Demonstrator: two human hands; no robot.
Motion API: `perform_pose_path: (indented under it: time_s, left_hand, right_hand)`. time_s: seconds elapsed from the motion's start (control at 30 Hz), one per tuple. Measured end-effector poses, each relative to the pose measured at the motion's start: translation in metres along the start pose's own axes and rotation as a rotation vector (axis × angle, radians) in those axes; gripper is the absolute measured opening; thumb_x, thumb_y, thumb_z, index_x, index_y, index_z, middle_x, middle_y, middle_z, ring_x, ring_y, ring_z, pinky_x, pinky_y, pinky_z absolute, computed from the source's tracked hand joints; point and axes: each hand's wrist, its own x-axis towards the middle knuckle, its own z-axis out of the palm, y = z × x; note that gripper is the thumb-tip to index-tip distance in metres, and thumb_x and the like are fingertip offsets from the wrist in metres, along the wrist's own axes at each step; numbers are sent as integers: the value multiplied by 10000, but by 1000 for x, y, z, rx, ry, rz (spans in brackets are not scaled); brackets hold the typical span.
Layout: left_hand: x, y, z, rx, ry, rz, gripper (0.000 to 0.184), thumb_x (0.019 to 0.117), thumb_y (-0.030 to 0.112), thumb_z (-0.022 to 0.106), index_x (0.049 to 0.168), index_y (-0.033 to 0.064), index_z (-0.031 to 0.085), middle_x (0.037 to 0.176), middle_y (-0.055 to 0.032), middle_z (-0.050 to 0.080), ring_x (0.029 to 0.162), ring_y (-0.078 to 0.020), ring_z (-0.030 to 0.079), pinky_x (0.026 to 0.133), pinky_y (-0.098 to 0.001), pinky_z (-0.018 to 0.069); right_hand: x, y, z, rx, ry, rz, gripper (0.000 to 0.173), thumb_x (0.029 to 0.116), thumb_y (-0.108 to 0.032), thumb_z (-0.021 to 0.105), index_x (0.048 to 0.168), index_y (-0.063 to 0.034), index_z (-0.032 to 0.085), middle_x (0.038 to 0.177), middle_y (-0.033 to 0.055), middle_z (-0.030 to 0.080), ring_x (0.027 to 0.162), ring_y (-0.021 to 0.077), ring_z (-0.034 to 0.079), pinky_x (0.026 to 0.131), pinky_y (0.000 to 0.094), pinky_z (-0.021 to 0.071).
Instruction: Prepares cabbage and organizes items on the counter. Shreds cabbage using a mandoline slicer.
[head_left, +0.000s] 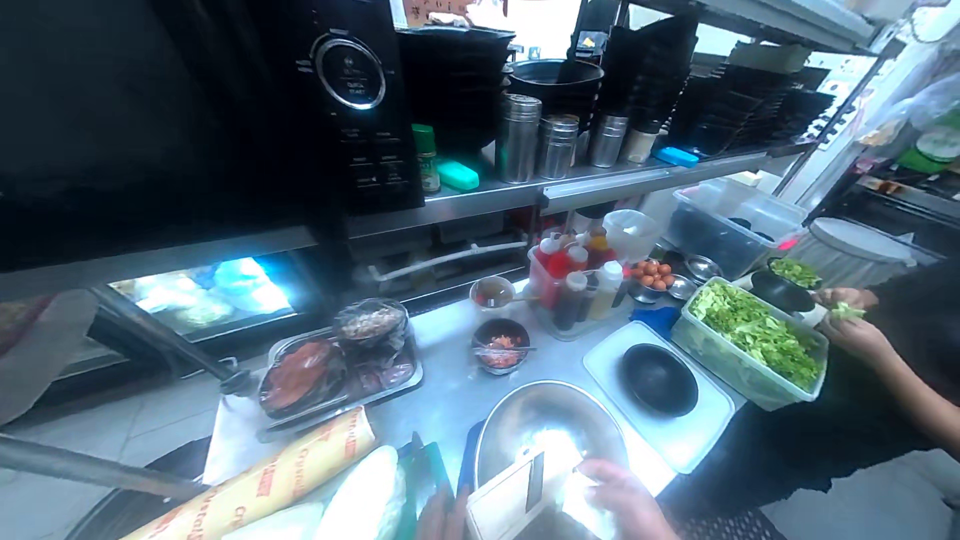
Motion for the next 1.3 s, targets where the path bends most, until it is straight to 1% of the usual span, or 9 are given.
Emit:
perform_pose_path:
  time_s: [0.13, 0.23, 0.33, 0.6, 0.73, 0.9, 1.03, 1.13, 1.3]
  left_hand:
    - [11, 63, -37, -332, 58, 153, 805, 835, 531, 806, 1460, 92, 551, 1512, -154, 503, 1394, -273, 491, 1125, -475, 471]
    - [27, 101, -43, -658, -74, 137, 450, 920, 327, 775, 1308, 120, 676, 1232, -48, 691, 1084, -159, 692, 879, -384, 630]
    - [35, 114, -37, -776, -106, 63, 170, 926, 190, 761, 1080, 118, 759, 1014, -4, 747, 857, -126, 734, 769, -341, 657]
    - [51, 110, -31, -724, -314, -1, 104, 957, 162, 689, 1013, 87, 734, 851, -18, 747, 737, -138, 712, 705, -359, 616]
    - [61, 120, -18, -1128, -396, -252, 140, 995, 72, 584, 1037, -26, 674, 841, -138, 712, 739, -232, 701, 679, -424, 612]
    - [83, 117, -19, -1464, -268, -537, 142, 1025, 80, 553, 1119, -9, 610, 836, -117, 667, 670, -196, 662, 663, -380, 606]
    - [81, 78, -48, -1124, -63, -428, 186, 976, 101, 674, 1133, 14, 722, 953, -148, 731, 742, -245, 708, 675, -412, 626]
    - [52, 12, -68, -470, 34, -288, 194, 1002, 207, 641, 1131, 161, 778, 998, -9, 774, 846, -144, 745, 793, -392, 644]
    - [1, -25, -65, 151, -100, -330, 335, 1047, 220, 501, 1261, 86, 720, 1252, -145, 712, 1180, -317, 676, 1036, -545, 515]
  right_hand:
    - [-5, 0, 14, -116, -21, -69, 287, 935, 16, 650, 1220, 5, 683, 1105, 246, 708, 826, 322, 712, 647, 475, 616]
    - [-3, 2, 24, -209, -43, -131, 292, 914, 29, 678, 1204, 2, 692, 1083, 226, 718, 814, 316, 715, 659, 483, 625]
    - [-5, 3, 30, -273, -46, -181, 284, 907, 28, 698, 1190, 1, 699, 1069, 221, 725, 811, 328, 723, 664, 491, 634]
    - [-19, 8, 27, -455, -17, -279, 244, 914, -28, 733, 1157, -56, 744, 1044, 126, 759, 844, 264, 744, 725, 460, 651]
    - [-25, 7, 29, -427, 59, -360, 239, 933, -12, 701, 1168, -40, 734, 1016, 140, 759, 783, 276, 742, 682, 468, 654]
    - [-23, 11, 15, -173, 169, -409, 252, 937, 36, 657, 1181, 11, 714, 998, 224, 731, 747, 324, 720, 637, 503, 637]
    - [-21, 10, 3, 61, 389, -248, 256, 967, 14, 569, 1197, 16, 681, 990, 215, 725, 748, 288, 708, 626, 470, 619]
    - [-18, 18, -10, 282, 417, -60, 274, 1002, -80, 507, 1246, -29, 623, 1025, 214, 717, 794, 272, 706, 632, 411, 601]
    - [-16, 32, -16, 424, 314, 64, 290, 1010, -111, 475, 1278, -72, 578, 1043, 214, 706, 842, 281, 708, 645, 376, 593]
